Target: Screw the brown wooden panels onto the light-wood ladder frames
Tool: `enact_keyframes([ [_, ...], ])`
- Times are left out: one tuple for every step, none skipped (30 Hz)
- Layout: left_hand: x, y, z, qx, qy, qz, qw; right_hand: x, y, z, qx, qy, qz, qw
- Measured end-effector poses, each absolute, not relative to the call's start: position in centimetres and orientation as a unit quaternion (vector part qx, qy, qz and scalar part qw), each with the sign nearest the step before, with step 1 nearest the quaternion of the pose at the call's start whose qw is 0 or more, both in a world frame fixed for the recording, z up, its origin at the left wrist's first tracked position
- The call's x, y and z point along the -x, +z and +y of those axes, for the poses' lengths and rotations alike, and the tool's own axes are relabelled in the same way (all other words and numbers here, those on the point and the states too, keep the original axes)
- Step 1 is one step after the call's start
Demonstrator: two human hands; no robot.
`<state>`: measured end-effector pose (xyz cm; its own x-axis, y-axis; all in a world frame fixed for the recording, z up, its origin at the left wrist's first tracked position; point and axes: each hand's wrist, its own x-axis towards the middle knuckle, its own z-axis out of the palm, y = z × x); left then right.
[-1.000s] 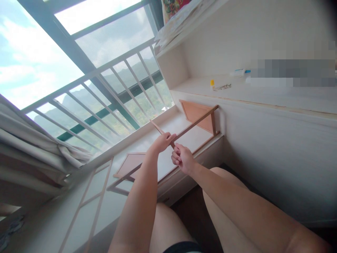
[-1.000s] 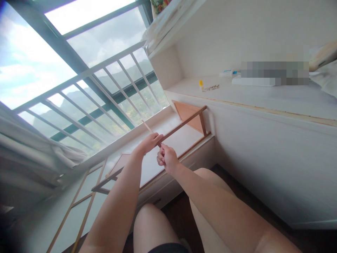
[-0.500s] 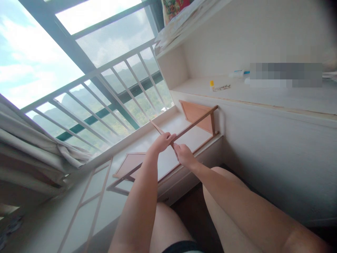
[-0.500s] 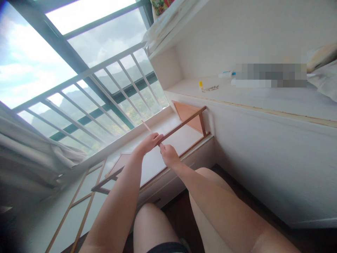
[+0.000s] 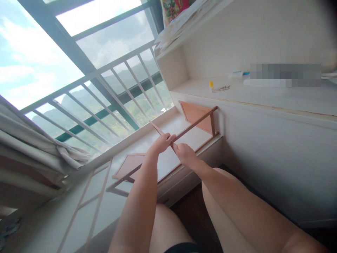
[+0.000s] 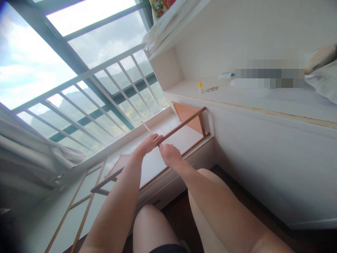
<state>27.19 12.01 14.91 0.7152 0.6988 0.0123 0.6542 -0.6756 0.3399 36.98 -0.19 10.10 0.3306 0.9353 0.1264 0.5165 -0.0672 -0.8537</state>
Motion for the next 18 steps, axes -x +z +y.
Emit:
enact_keyframes([
  [-27.2,14.9,12.0,-0.913,0.071,0.369,0.158,-36.7,10.0,-0.1,0.653,0.299,-0.49,0.494],
  [-27.2,14.9,12.0,-0.914,0.071,0.367,0.158,-36.5,9.8,0.0,0.6,0.37,-0.445,0.553],
  [-27.2,14.9,12.1,-0.914,0.071,0.367,0.159,-36.2,9.8,0.1,0.538,0.442,-0.394,0.6],
  [-27.2,14.9,12.1,-0.913,0.07,0.368,0.159,-35.9,9.8,0.1,0.479,0.503,-0.347,0.63],
  [-27.3,14.8,12.0,-0.912,0.07,0.372,0.16,-35.7,9.9,0.1,0.434,0.546,-0.313,0.644],
  [-27.3,14.8,12.0,-0.91,0.071,0.377,0.16,-35.5,10.0,0.0,0.399,0.576,-0.292,0.651],
  [-27.3,14.8,12.0,-0.908,0.073,0.381,0.16,-35.4,10.2,-0.2,0.365,0.599,-0.276,0.657],
  [-27.3,14.8,12.0,-0.907,0.075,0.383,0.161,-35.3,10.4,-0.3,0.325,0.62,-0.26,0.665],
  [-27.3,14.8,12.0,-0.907,0.076,0.382,0.161,-35.2,10.5,-0.5,0.27,0.647,-0.233,0.674],
  [-27.3,14.9,12.0,-0.907,0.076,0.38,0.162,-35.1,10.6,-0.7,0.211,0.672,-0.2,0.681],
  [-27.2,14.9,12.0,-0.908,0.076,0.377,0.163,-35.1,10.7,-0.8,0.158,0.691,-0.165,0.686],
  [-27.2,14.9,12.0,-0.909,0.075,0.374,0.166,-35.0,10.8,-0.9,0.119,0.705,-0.135,0.686],
  [-27.2,15.0,11.9,-0.91,0.073,0.371,0.168,-35.0,10.8,-1.0,0.097,0.713,-0.115,0.685],
  [-27.2,15.0,11.9,-0.911,0.072,0.369,0.171,-35.0,10.8,-1.0,0.083,0.72,-0.1,0.682],
  [-27.2,15.1,11.9,-0.911,0.071,0.369,0.172,-34.9,10.8,-1.1,0.071,0.726,-0.088,0.679],
  [-27.2,15.1,11.8,-0.91,0.071,0.37,0.172,-34.9,10.8,-1.1,0.061,0.731,-0.078,0.675],
  [-27.2,15.1,11.8,-0.91,0.071,0.371,0.172,-35.0,10.8,-1.1,0.054,0.736,-0.071,0.671],
  [-27.2,15.1,11.7,-0.909,0.074,0.373,0.171,-35.0,10.9,-1.1,0.052,0.74,-0.066,0.667],
])
